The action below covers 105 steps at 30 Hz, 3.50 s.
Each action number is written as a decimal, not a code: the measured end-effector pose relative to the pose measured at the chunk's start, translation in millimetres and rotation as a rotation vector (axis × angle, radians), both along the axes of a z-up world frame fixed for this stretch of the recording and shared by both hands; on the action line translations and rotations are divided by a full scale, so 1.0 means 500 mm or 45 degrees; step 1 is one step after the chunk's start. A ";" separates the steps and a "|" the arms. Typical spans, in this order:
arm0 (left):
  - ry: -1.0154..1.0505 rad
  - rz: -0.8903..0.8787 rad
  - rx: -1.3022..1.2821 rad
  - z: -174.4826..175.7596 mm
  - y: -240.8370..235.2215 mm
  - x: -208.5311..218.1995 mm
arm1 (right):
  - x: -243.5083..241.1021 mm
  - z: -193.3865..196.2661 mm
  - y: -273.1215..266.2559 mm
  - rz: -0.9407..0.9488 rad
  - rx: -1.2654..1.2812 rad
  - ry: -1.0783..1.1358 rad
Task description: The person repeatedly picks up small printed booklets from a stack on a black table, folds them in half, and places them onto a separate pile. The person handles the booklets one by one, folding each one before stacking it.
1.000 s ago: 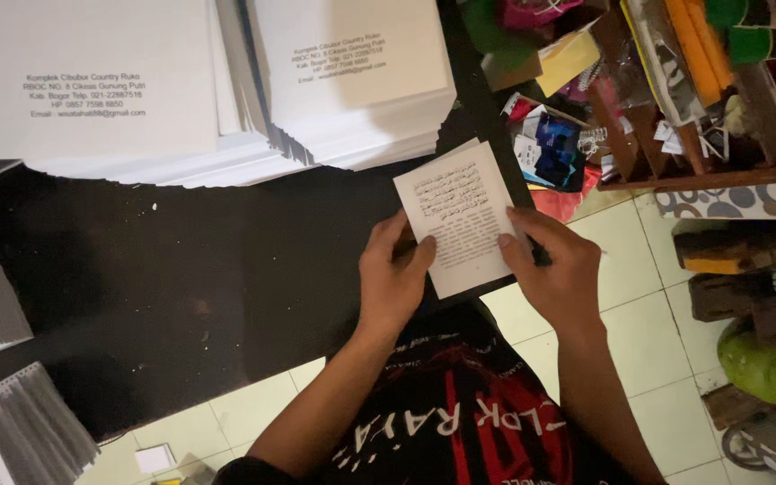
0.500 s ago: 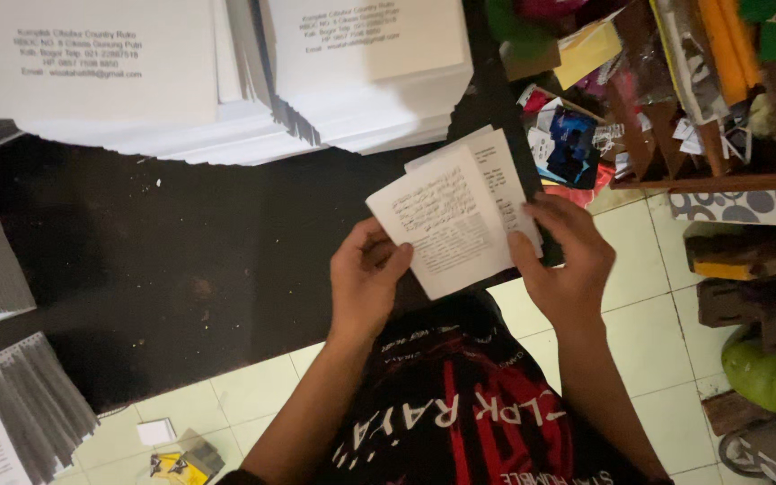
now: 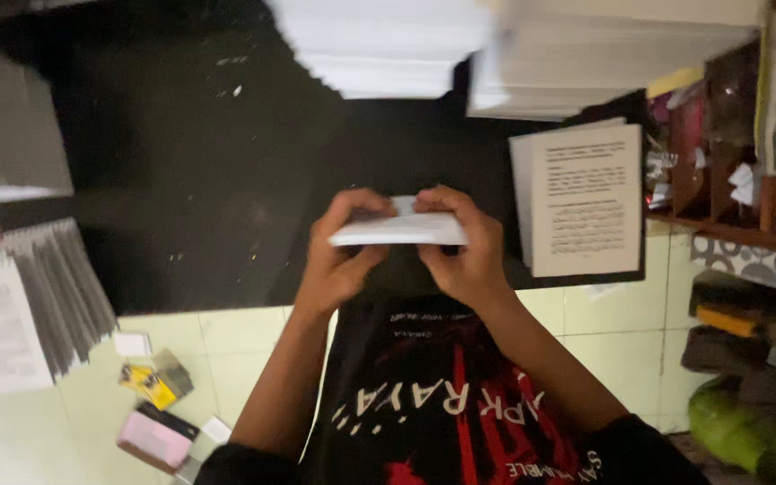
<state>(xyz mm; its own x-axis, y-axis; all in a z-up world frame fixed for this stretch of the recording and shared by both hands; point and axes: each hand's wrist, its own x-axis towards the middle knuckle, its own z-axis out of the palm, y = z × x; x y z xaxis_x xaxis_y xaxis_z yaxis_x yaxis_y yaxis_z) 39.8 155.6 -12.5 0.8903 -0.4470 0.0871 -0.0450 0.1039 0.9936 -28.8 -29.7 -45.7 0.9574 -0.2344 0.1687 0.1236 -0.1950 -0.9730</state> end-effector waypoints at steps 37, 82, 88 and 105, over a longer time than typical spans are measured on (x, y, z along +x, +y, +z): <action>1.179 -0.572 -1.104 -0.049 -0.211 -0.060 | -0.146 0.074 -0.157 0.031 0.860 0.141; -0.116 0.104 -0.049 -0.103 0.091 0.038 | 0.048 -0.033 0.154 -0.028 0.018 -0.089; -0.182 0.030 0.010 -0.090 0.116 0.039 | 0.036 -0.044 0.164 -0.041 0.035 -0.064; 0.306 0.345 -0.019 -0.073 0.379 0.129 | 0.159 0.027 0.387 0.245 -0.035 0.084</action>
<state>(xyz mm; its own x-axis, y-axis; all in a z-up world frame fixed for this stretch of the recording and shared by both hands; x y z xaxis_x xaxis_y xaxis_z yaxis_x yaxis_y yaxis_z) 104.0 344.9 -49.0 0.9721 -0.1922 -0.1344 0.1618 0.1347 0.9776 50.6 163.8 -32.1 0.9933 -0.0425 0.1077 0.0972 -0.2004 -0.9749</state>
